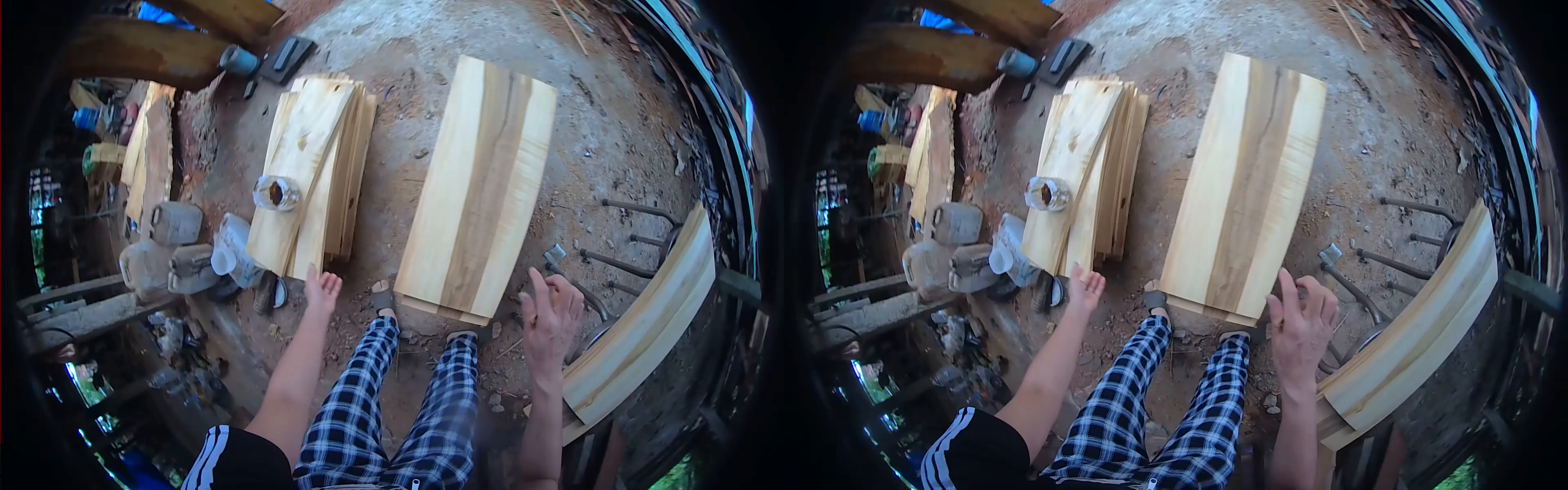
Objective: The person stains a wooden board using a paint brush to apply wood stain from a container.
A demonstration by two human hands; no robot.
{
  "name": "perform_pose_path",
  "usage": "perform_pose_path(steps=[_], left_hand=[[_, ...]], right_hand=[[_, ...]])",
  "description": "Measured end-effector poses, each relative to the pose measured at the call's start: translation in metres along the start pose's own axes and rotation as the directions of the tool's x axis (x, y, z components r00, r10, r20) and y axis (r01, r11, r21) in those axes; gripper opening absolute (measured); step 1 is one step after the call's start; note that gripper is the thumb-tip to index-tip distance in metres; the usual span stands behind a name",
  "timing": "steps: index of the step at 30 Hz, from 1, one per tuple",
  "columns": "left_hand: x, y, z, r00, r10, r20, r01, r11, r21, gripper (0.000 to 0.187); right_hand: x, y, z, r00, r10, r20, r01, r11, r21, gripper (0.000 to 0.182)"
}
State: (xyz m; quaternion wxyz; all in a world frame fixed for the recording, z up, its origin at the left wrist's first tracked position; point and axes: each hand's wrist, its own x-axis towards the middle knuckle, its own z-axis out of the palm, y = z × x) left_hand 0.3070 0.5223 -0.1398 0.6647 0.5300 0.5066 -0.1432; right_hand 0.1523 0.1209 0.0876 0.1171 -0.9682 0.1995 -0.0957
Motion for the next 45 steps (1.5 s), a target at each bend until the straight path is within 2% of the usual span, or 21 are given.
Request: perform_pose_path(steps=[1,3,4,6,8,10,11,13,14,15,17,19,25,27,29,31,33,38,40,41,45], left_hand=[[0.004,0.027,-0.001,0.998,0.029,-0.05,-0.035,0.991,-0.129,0.086],[0.035,0.072,-0.009,0.994,0.11,0.01,-0.107,0.984,-0.139,0.101],[0.054,0.096,-0.011,0.986,0.16,0.042,-0.158,0.986,-0.056,0.102],[0.084,0.135,0.001,0.977,0.195,0.086,-0.201,0.977,0.069,0.102],[0.12,0.159,0.02,0.98,0.174,0.101,-0.186,0.975,0.124,0.101],[0.163,0.177,0.044,0.994,0.08,0.078,-0.091,0.985,0.144,0.077],[0.187,0.182,0.053,0.993,0.063,0.098,-0.079,0.983,0.168,0.077],[0.245,0.178,0.058,0.987,-0.112,0.119,0.121,0.99,-0.071,0.047],[0.262,0.175,0.059,0.975,-0.059,0.212,0.071,0.996,-0.05,0.042],[0.245,0.17,0.066,0.974,-0.067,0.215,0.078,0.996,-0.044,0.042],[0.165,0.151,0.091,0.888,0.299,0.351,-0.367,0.919,0.146,0.055],[0.114,0.118,0.091,0.79,0.339,0.511,-0.498,0.841,0.211,0.069],[-0.093,0.001,0.062,0.641,-0.005,0.767,-0.33,0.901,0.281,0.085],[-0.138,-0.039,0.046,0.579,-0.122,0.806,-0.274,0.902,0.333,0.092],[-0.219,-0.057,0.051,0.54,-0.165,0.825,-0.304,0.876,0.374,0.093],[-0.256,-0.091,0.039,0.516,-0.345,0.784,-0.222,0.83,0.512,0.089],[-0.306,-0.127,0.028,0.472,-0.335,0.816,-0.254,0.834,0.489,0.056],[-0.423,-0.235,0.0,0.371,-0.454,0.81,-0.352,0.739,0.575,0.059],[-0.446,-0.284,-0.009,0.28,-0.576,0.768,-0.18,0.755,0.631,0.078],[-0.457,-0.304,-0.011,0.247,-0.587,0.771,-0.235,0.736,0.635,0.081],[-0.523,-0.359,-0.016,0.332,-0.494,0.803,-0.174,0.805,0.567,0.081]], right_hand=[[0.01,-0.024,0.012,1.0,-0.022,0.022,0.022,1.0,-0.011,0.036],[0.031,-0.071,0.045,0.998,0.013,0.059,-0.024,0.981,0.194,0.038],[0.036,-0.096,0.058,0.997,0.007,0.076,-0.021,0.982,0.189,0.038],[0.039,-0.137,0.083,0.981,0.128,0.144,-0.179,0.878,0.444,0.04],[0.036,-0.165,0.107,0.984,0.112,0.141,-0.168,0.856,0.489,0.04],[0.03,-0.186,0.124,0.984,0.097,0.148,-0.164,0.811,0.562,0.04],[0.026,-0.194,0.13,0.981,0.129,0.147,-0.189,0.816,0.546,0.04],[0.018,-0.203,0.138,0.985,0.058,0.165,-0.149,0.779,0.61,0.037],[0.015,-0.205,0.136,0.979,0.056,0.197,-0.17,0.762,0.625,0.035],[0.012,-0.205,0.136,0.978,0.063,0.2,-0.176,0.765,0.62,0.035],[0.01,-0.206,0.127,0.991,0.073,0.112,-0.128,0.756,0.642,0.035],[0.012,-0.205,0.112,0.997,0.041,0.064,-0.074,0.719,0.691,0.034],[-0.019,-0.169,0.053,1.0,-0.016,0.007,0.005,0.633,0.774,0.026],[-0.053,-0.134,0.037,0.997,-0.074,-0.014,0.07,0.842,0.535,0.026],[-0.096,-0.098,0.014,0.997,0.018,-0.08,0.025,0.867,0.497,0.022],[-0.149,-0.061,-0.014,0.969,0.239,-0.06,-0.144,0.749,0.646,0.019],[-0.203,-0.018,-0.046,0.945,0.318,-0.081,-0.178,0.705,0.687,0.018],[-0.338,0.071,-0.131,0.898,0.413,-0.153,-0.23,0.735,0.638,0.016],[-0.376,0.1,-0.158,0.873,0.456,-0.173,-0.274,0.752,0.599,0.017],[-0.392,0.111,-0.17,0.872,0.455,-0.179,-0.273,0.757,0.594,0.017],[-0.435,0.149,-0.191,0.847,0.524,-0.085,-0.401,0.736,0.545,0.021]])
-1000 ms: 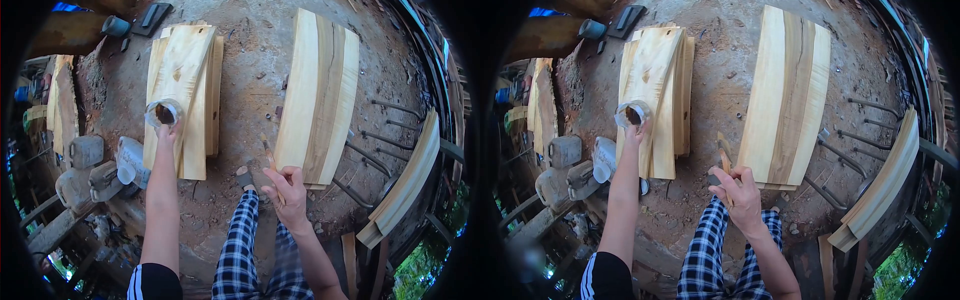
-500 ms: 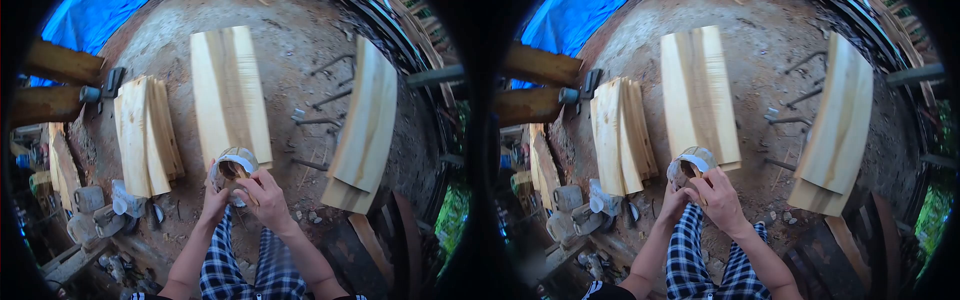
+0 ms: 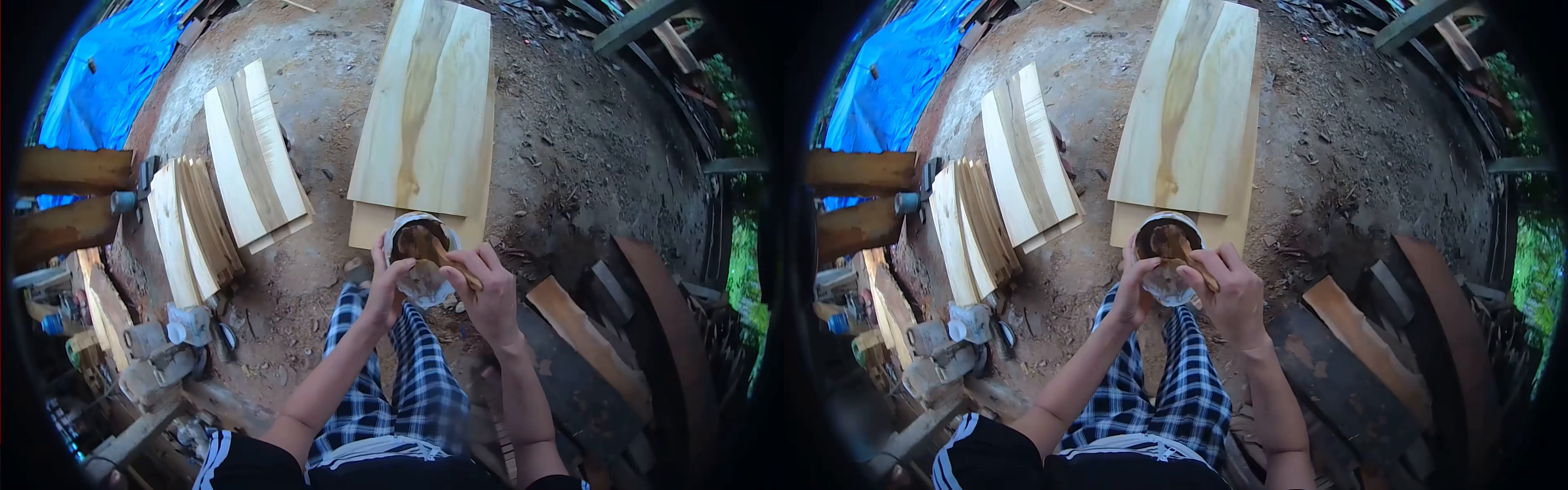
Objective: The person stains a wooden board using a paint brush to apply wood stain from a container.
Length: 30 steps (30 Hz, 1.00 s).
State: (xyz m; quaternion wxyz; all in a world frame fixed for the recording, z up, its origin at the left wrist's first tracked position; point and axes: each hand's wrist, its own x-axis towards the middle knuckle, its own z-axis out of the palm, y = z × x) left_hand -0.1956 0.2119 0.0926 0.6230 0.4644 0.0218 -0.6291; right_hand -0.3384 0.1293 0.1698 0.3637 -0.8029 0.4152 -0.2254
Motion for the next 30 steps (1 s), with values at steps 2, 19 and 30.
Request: perform_pose_path(steps=[2,19,30], left_hand=[[0.002,-0.009,0.013,0.996,0.049,-0.077,-0.05,0.999,-0.002,0.081],[0.038,-0.004,-0.038,0.549,0.134,-0.825,-0.413,0.902,-0.128,0.054],[0.03,0.012,-0.016,0.546,0.195,-0.815,-0.597,0.773,-0.216,0.097]], right_hand=[[0.002,0.015,-0.012,1.0,0.005,-0.011,-0.005,0.999,0.044,0.022],[0.176,0.074,0.116,0.832,-0.075,0.55,-0.194,0.888,0.416,0.021],[0.227,0.06,0.102,0.671,-0.502,0.546,0.614,0.789,-0.029,0.02]])
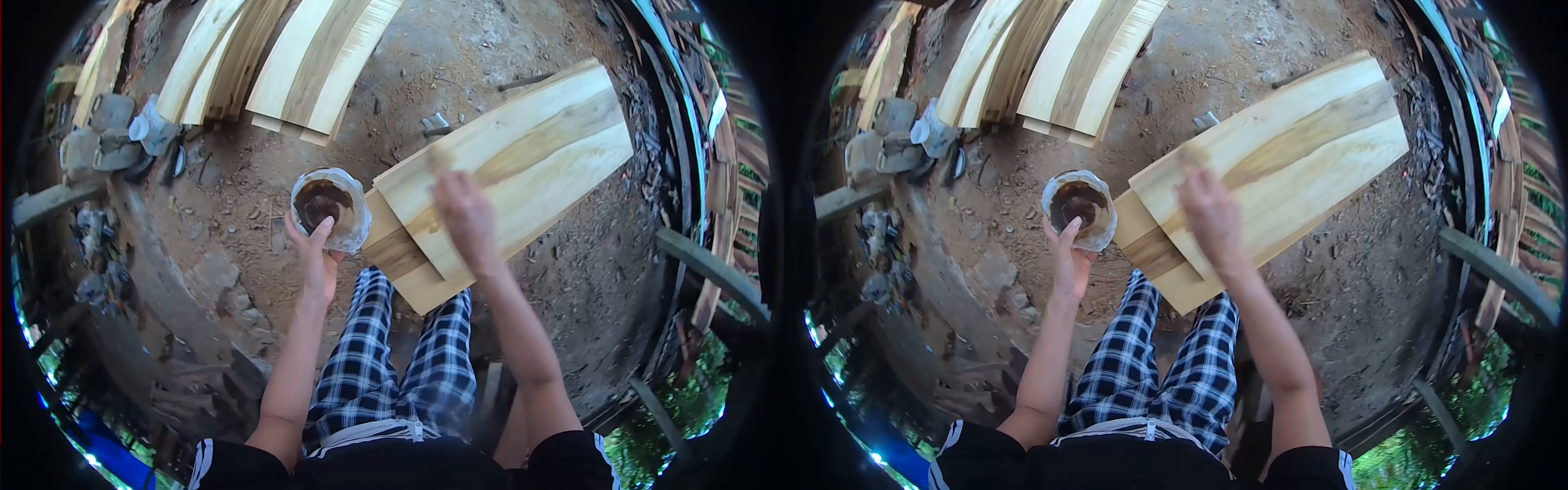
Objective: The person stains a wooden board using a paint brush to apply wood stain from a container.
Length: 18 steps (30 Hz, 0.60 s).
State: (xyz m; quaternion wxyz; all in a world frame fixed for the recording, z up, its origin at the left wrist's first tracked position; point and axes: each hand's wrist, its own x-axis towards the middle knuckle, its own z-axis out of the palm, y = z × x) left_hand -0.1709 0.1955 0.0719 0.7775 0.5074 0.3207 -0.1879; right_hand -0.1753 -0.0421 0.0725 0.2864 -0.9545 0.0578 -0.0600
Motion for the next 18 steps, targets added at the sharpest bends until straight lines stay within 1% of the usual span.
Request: perform_pose_path(steps=[1,2,3,4,5,6,7,8,9,10,11,13,14,15,16,18], left_hand=[[0.0,0.003,0.002,1.0,0.021,-0.007,-0.02,1.0,0.014,0.096],[-0.001,0.004,0.003,0.999,0.04,-0.02,-0.04,0.999,0.033,0.096],[-0.002,0.002,0.003,0.998,0.063,-0.014,-0.063,0.998,0.026,0.09],[-0.004,0.001,0.004,0.997,0.065,-0.03,-0.065,0.998,0.007,0.09],[-0.006,0.0,0.007,0.995,0.088,-0.046,-0.088,0.996,-0.004,0.081],[-0.008,-0.002,0.009,0.992,0.109,-0.063,-0.11,0.994,-0.012,0.072],[-0.01,-0.008,0.009,0.987,0.128,-0.094,-0.129,0.992,-0.01,0.066],[-0.011,-0.013,0.011,0.986,0.129,-0.109,-0.132,0.991,-0.024,0.066],[-0.012,-0.017,0.012,0.983,0.147,-0.109,-0.154,0.986,-0.06,0.064],[-0.014,-0.021,0.014,0.981,0.163,-0.108,-0.173,0.981,-0.088,0.062],[-0.016,-0.025,0.015,0.979,0.163,-0.121,-0.174,0.981,-0.087,0.062],[-0.024,-0.034,0.021,0.983,0.113,-0.142,-0.135,0.978,-0.157,0.059],[-0.029,-0.04,0.027,0.985,0.088,-0.149,-0.116,0.974,-0.195,0.058],[-0.031,-0.041,0.036,0.981,0.105,-0.166,-0.137,0.971,-0.195,0.059],[-0.036,-0.043,0.048,0.979,0.11,-0.169,-0.144,0.969,-0.202,0.059],[-0.046,-0.045,0.07,0.973,0.085,-0.217,-0.149,0.943,-0.299,0.06]], right_hand=[[-0.005,-0.016,0.006,0.996,0.004,0.091,-0.011,0.997,0.082,0.019],[-0.01,-0.028,0.008,0.99,0.014,0.142,-0.042,0.978,0.202,0.018],[-0.01,-0.035,0.007,0.989,-0.022,0.148,-0.024,0.954,0.299,0.023],[-0.007,-0.031,0.006,0.986,-0.04,0.163,-0.01,0.955,0.295,0.023],[-0.002,-0.025,0.005,0.981,0.052,0.188,-0.135,0.876,0.463,0.022],[0.003,-0.017,0.005,0.962,0.141,0.232,-0.256,0.753,0.606,0.022],[0.011,0.009,0.002,0.962,0.163,0.221,-0.262,0.783,0.563,0.022],[0.02,0.036,-0.002,0.958,0.208,0.199,-0.285,0.78,0.558,0.021],[0.032,0.063,-0.017,0.959,0.218,0.183,-0.282,0.81,0.514,0.021],[0.044,0.092,-0.03,0.943,0.279,0.182,-0.333,0.8,0.499,0.02],[0.056,0.112,-0.046,0.955,0.274,0.118,-0.295,0.815,0.499,0.021],[0.074,0.145,-0.08,0.963,0.268,0.013,-0.259,0.914,0.314,0.022],[0.078,0.159,-0.092,0.983,0.169,-0.076,-0.143,0.952,0.269,0.019],[0.08,0.165,-0.096,0.987,0.12,-0.103,-0.098,0.976,0.193,0.017],[0.082,0.171,-0.098,0.99,0.066,-0.128,-0.051,0.992,0.116,0.016],[0.08,0.169,-0.089,0.978,-0.174,-0.116,0.164,0.982,-0.089,0.013]])
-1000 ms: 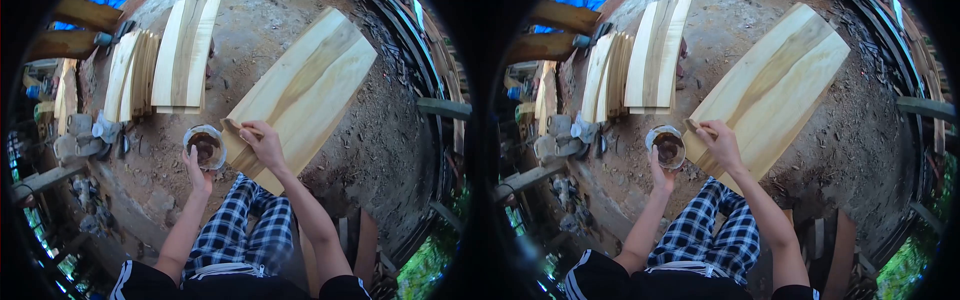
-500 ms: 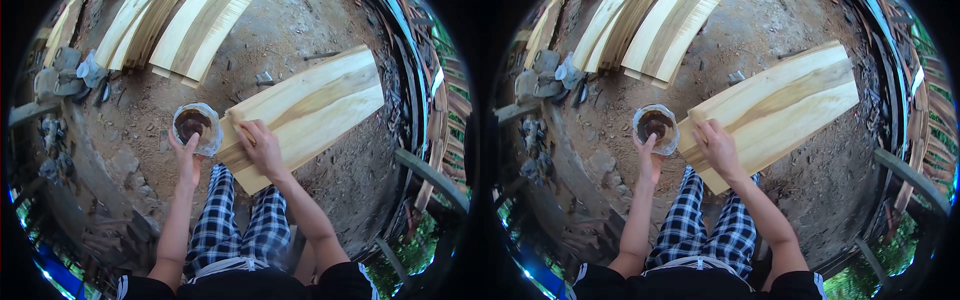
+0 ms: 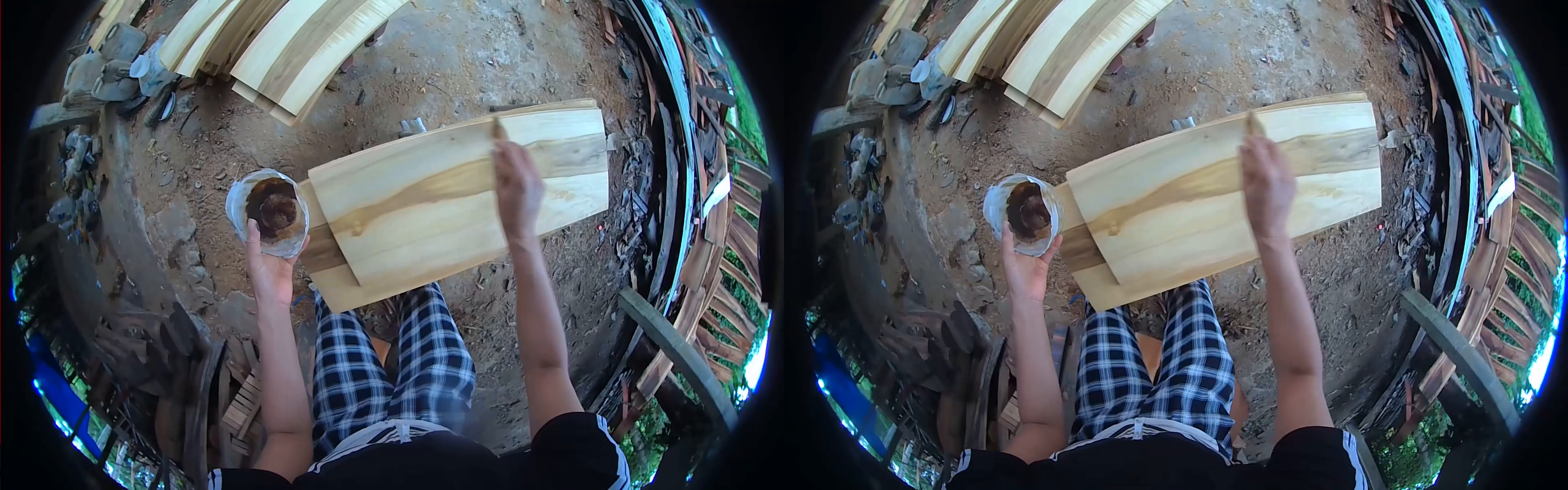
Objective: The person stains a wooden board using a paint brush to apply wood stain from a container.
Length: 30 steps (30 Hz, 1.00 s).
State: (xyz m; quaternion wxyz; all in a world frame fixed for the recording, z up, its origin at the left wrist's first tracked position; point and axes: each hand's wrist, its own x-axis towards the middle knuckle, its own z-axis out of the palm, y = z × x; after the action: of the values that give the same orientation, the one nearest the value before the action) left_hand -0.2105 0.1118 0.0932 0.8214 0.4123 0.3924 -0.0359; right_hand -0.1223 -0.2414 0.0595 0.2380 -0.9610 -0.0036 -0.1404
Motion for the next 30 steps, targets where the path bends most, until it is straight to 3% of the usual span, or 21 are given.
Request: perform_pose_path(steps=[4,6,8,10,12,13,15,16,18,20,21,23,25,26,27,28,30], left_hand=[[-0.017,-0.025,0.02,0.999,0.028,-0.016,-0.029,0.999,-0.02,0.06],[-0.023,-0.032,0.028,0.999,0.025,-0.021,-0.026,0.999,-0.04,0.061],[-0.028,-0.036,0.029,0.999,0.017,-0.032,-0.019,0.997,-0.074,0.062],[-0.031,-0.038,0.026,0.998,0.022,-0.052,-0.026,0.997,-0.069,0.065],[-0.032,-0.037,0.02,0.998,0.032,-0.061,-0.036,0.997,-0.064,0.068],[-0.032,-0.038,0.015,0.995,0.035,-0.09,-0.038,0.998,-0.04,0.072],[-0.033,-0.039,0.004,0.992,0.031,-0.125,-0.034,0.999,-0.025,0.075],[-0.032,-0.04,-0.002,0.991,0.042,-0.128,-0.044,0.999,-0.008,0.078],[-0.029,-0.045,-0.02,0.987,0.058,-0.148,-0.06,0.998,-0.011,0.08],[-0.026,-0.051,-0.041,0.974,0.114,-0.193,-0.104,0.993,0.061,0.079],[-0.029,-0.048,-0.039,0.967,0.129,-0.221,-0.11,0.989,0.098,0.078],[-0.036,-0.043,-0.041,0.963,0.142,-0.229,-0.118,0.986,0.114,0.076],[-0.037,-0.037,-0.05,0.961,0.156,-0.229,-0.127,0.982,0.137,0.074],[-0.038,-0.035,-0.054,0.962,0.161,-0.219,-0.133,0.982,0.136,0.072],[-0.039,-0.034,-0.058,0.964,0.165,-0.209,-0.138,0.981,0.135,0.07],[-0.039,-0.033,-0.063,0.964,0.162,-0.211,-0.136,0.982,0.132,0.07],[-0.037,-0.031,-0.075,0.976,0.138,-0.17,-0.12,0.987,0.108,0.068]], right_hand=[[-0.026,-0.052,0.029,0.978,-0.125,0.164,0.066,0.944,0.323,0.012],[-0.029,-0.08,0.032,0.967,-0.065,0.247,-0.077,0.847,0.526,0.011],[-0.026,-0.075,0.039,0.961,-0.078,0.265,-0.098,0.801,0.591,0.013],[-0.016,-0.054,0.037,0.881,0.137,0.453,-0.433,0.616,0.657,0.017],[-0.004,-0.01,0.029,0.924,0.181,0.336,-0.364,0.687,0.629,0.02],[0.004,0.008,0.015,0.906,0.245,0.344,-0.411,0.7,0.584,0.021],[0.015,0.026,-0.015,0.911,0.313,0.268,-0.394,0.85,0.35,0.019],[0.016,0.034,-0.02,0.962,0.222,0.157,-0.262,0.912,0.315,0.018],[0.014,0.029,-0.03,0.998,-0.043,0.047,0.048,0.99,-0.131,0.018],[0.001,0.011,-0.014,0.976,0.059,0.211,-0.051,0.998,-0.043,0.013],[-0.006,-0.011,-0.004,0.969,-0.041,0.243,0.062,0.995,-0.079,0.013],[-0.029,-0.059,0.02,0.939,-0.173,0.296,0.17,0.985,0.037,0.016],[-0.049,-0.111,0.04,0.918,-0.209,0.337,0.104,0.946,0.306,0.015],[-0.057,-0.136,0.048,0.904,-0.119,0.41,-0.092,0.883,0.46,0.013],[-0.062,-0.155,0.057,0.911,-0.111,0.398,-0.16,0.792,0.589,0.015],[-0.064,-0.168,0.06,0.874,-0.051,0.484,-0.325,0.678,0.659,0.014],[-0.063,-0.17,0.064,0.829,0.014,0.559,-0.431,0.653,0.623,0.017]])
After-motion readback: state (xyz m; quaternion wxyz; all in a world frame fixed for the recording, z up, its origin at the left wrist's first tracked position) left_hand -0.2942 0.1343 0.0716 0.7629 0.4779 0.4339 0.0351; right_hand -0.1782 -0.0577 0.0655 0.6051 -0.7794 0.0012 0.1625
